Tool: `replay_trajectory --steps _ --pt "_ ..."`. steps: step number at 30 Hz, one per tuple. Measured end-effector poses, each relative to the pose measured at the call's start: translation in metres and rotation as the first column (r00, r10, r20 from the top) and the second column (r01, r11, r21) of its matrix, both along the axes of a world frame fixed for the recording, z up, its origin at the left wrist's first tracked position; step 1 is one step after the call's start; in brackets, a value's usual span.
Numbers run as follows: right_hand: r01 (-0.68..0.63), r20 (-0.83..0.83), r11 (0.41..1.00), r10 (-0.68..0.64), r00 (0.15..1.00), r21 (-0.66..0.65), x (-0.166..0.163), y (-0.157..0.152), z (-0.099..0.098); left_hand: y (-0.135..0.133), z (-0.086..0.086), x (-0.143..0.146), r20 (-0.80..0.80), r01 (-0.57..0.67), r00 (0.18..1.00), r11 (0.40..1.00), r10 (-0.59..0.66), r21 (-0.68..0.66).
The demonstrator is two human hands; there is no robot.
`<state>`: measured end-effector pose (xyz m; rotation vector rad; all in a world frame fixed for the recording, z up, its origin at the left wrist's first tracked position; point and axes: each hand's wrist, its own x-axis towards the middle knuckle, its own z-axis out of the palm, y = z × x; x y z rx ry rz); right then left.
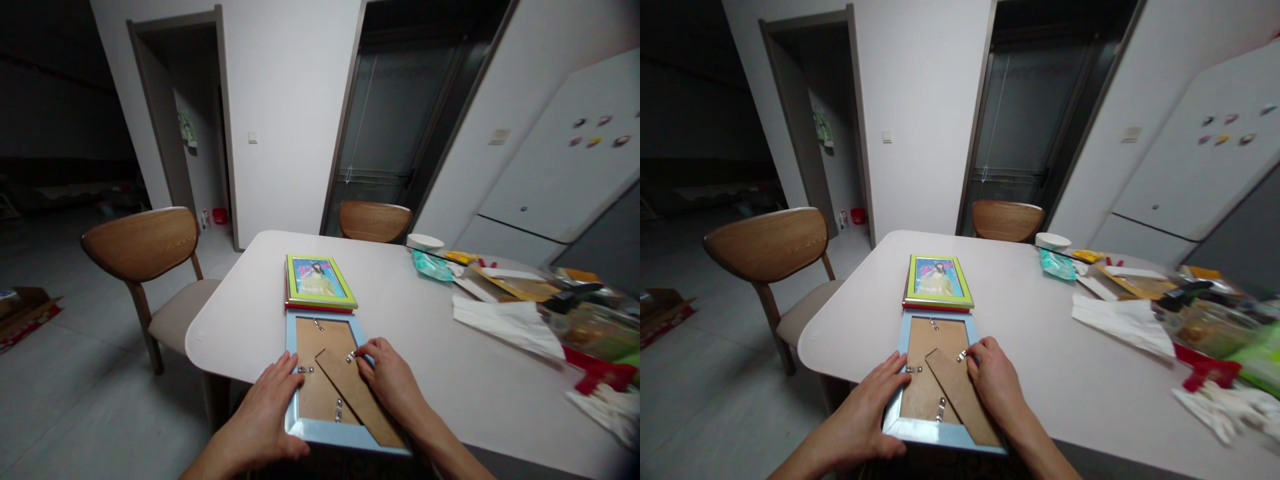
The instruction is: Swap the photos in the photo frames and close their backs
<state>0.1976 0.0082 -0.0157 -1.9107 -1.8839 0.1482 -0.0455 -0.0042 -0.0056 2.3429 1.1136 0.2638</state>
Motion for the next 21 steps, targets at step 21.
replay_trajectory --steps 21 --pt "-0.496 -0.025 0.868 0.496 0.868 0.005 -0.038 -0.021 0.009 0.017 -0.005 -0.013 0.113 0.004 0.994 1.000 -0.004 0.001"
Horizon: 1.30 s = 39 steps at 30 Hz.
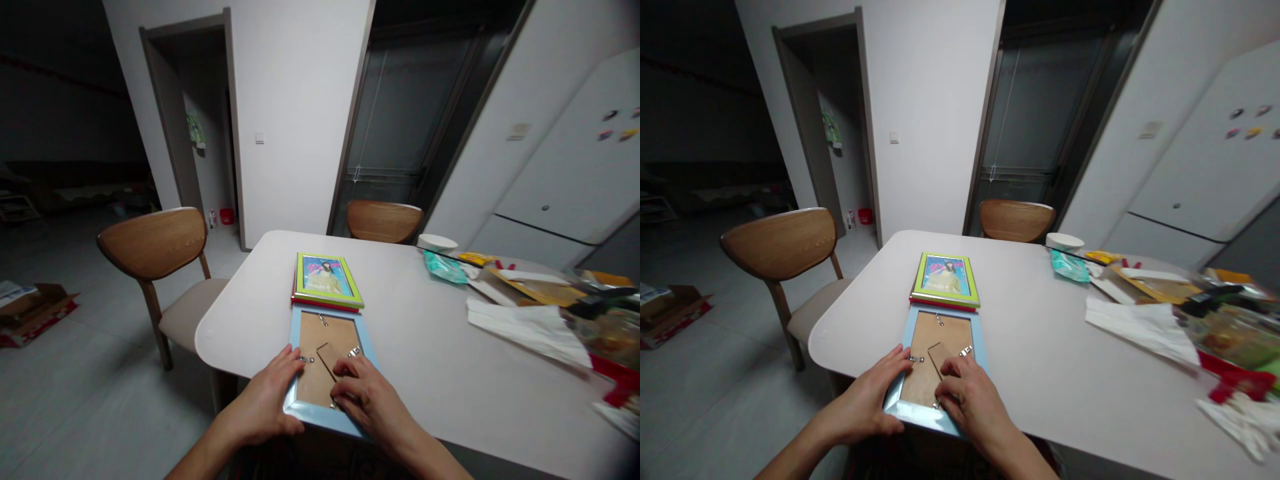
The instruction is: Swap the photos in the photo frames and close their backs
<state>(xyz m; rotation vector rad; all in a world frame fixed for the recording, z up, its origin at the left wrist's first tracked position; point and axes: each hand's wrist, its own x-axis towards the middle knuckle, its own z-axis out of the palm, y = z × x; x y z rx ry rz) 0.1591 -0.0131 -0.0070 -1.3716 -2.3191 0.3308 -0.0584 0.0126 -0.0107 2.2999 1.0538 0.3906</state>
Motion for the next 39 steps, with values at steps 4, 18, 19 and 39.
replay_trajectory --steps 4,18,19,39 --pt "-0.061 -0.009 0.997 0.061 0.998 -0.052 -0.001 0.002 0.006 0.001 -0.001 0.000 0.002 -0.012 1.000 1.000 0.012 -0.009" --pt "0.096 -0.057 0.992 -0.101 0.993 -0.077 -0.019 0.021 0.003 -0.001 -0.001 0.000 0.046 -0.012 0.999 0.999 0.014 -0.042" --pt "0.106 -0.045 0.993 -0.109 0.993 -0.061 -0.024 0.026 0.003 -0.001 -0.001 0.000 0.053 -0.010 0.999 0.999 0.013 -0.043" --pt "0.404 0.080 0.913 -0.407 0.910 0.055 -0.015 0.097 -0.010 0.000 -0.002 0.000 0.049 0.000 0.999 0.999 0.002 -0.043"
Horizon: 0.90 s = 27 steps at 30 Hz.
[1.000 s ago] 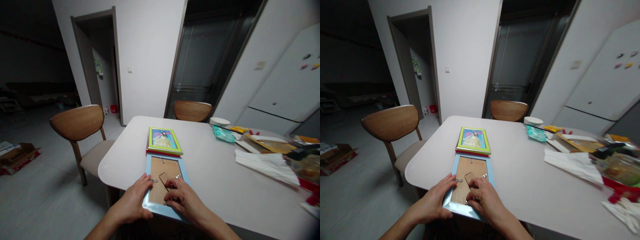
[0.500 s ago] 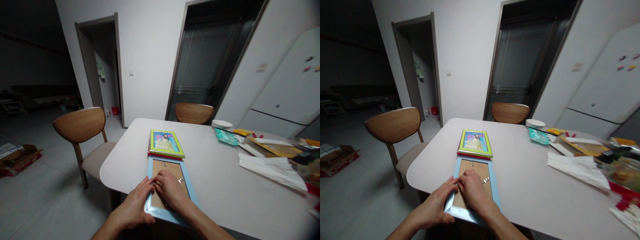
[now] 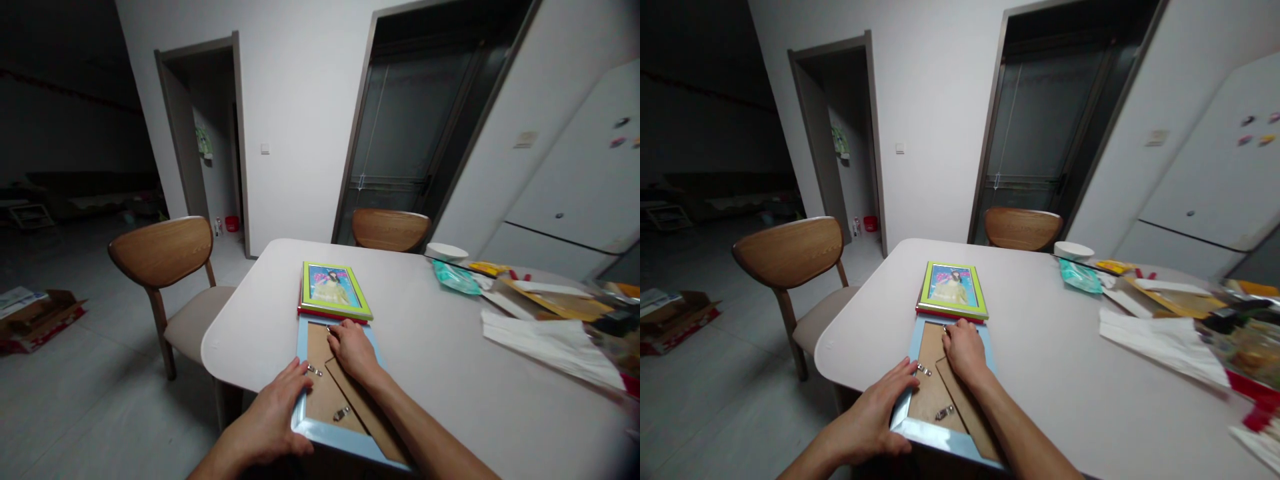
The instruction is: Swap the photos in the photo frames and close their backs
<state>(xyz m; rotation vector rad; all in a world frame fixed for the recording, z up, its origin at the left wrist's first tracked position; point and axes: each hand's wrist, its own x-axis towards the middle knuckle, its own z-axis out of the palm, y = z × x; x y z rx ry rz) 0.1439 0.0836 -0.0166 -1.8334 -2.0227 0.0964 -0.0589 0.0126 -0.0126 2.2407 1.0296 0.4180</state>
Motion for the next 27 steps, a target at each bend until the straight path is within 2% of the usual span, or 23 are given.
replay_trajectory --steps 4,8,16,22,27 --pt "0.020 -0.001 1.000 -0.020 1.000 0.004 -0.001 0.005 -0.004 0.002 0.000 0.000 -0.026 0.004 1.000 1.000 -0.004 0.007" --pt "-0.018 -0.002 1.000 0.018 1.000 0.014 0.000 -0.002 0.000 0.001 -0.003 -0.001 -0.012 -0.002 1.000 1.000 0.002 0.012" --pt "-0.250 -0.109 0.968 0.247 0.963 -0.014 -0.020 -0.042 0.015 -0.005 0.002 0.002 -0.013 -0.077 0.997 0.997 0.077 -0.012" --pt "-0.203 -0.072 0.979 0.204 0.976 0.013 -0.034 -0.043 0.011 -0.004 0.003 0.003 -0.007 -0.050 0.999 0.999 0.050 0.006" --pt "-0.230 -0.141 0.973 0.229 0.963 0.009 -0.020 -0.040 0.012 -0.004 0.005 0.002 -0.026 -0.071 0.997 0.997 0.070 -0.031"
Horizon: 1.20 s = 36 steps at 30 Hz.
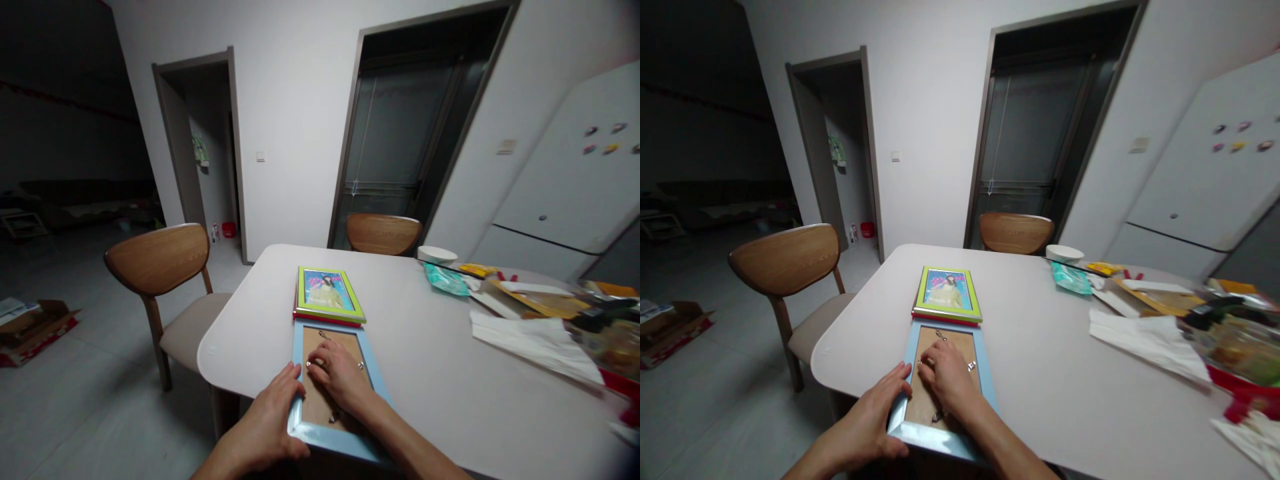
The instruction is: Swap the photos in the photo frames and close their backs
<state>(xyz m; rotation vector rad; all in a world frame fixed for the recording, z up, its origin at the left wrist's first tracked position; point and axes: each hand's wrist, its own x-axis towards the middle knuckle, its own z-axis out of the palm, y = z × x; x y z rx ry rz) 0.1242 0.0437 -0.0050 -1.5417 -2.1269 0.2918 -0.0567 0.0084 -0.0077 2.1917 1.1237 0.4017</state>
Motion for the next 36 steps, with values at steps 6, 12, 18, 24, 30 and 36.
replay_trajectory --steps 6,12,18,24,30,36 --pt "0.140 0.050 0.987 -0.136 0.989 -0.079 0.037 -0.030 0.009 0.000 0.001 0.001 -0.005 0.016 1.000 1.000 -0.016 -0.007" --pt "0.147 0.080 0.981 -0.138 0.987 -0.129 0.039 -0.044 0.006 -0.001 0.001 0.002 0.004 0.017 1.000 0.999 -0.017 -0.035" --pt "0.187 0.063 0.978 -0.181 0.981 -0.093 0.040 -0.040 0.026 0.000 0.006 0.017 0.270 -0.117 0.952 0.985 0.147 -0.125" --pt "0.053 -0.074 0.997 -0.056 0.996 -0.048 0.008 -0.045 0.045 0.019 0.016 0.024 0.690 -0.161 0.579 0.891 0.434 -0.425" --pt "0.227 -0.042 0.973 -0.229 0.973 -0.051 0.049 -0.037 0.022 0.032 0.010 -0.029 0.675 -0.314 0.450 0.811 0.585 -0.494" --pt "0.302 0.177 0.953 -0.292 0.940 -0.032 0.081 -0.035 -0.003 0.049 -0.016 -0.068 0.543 -0.467 0.547 0.770 0.638 -0.434"
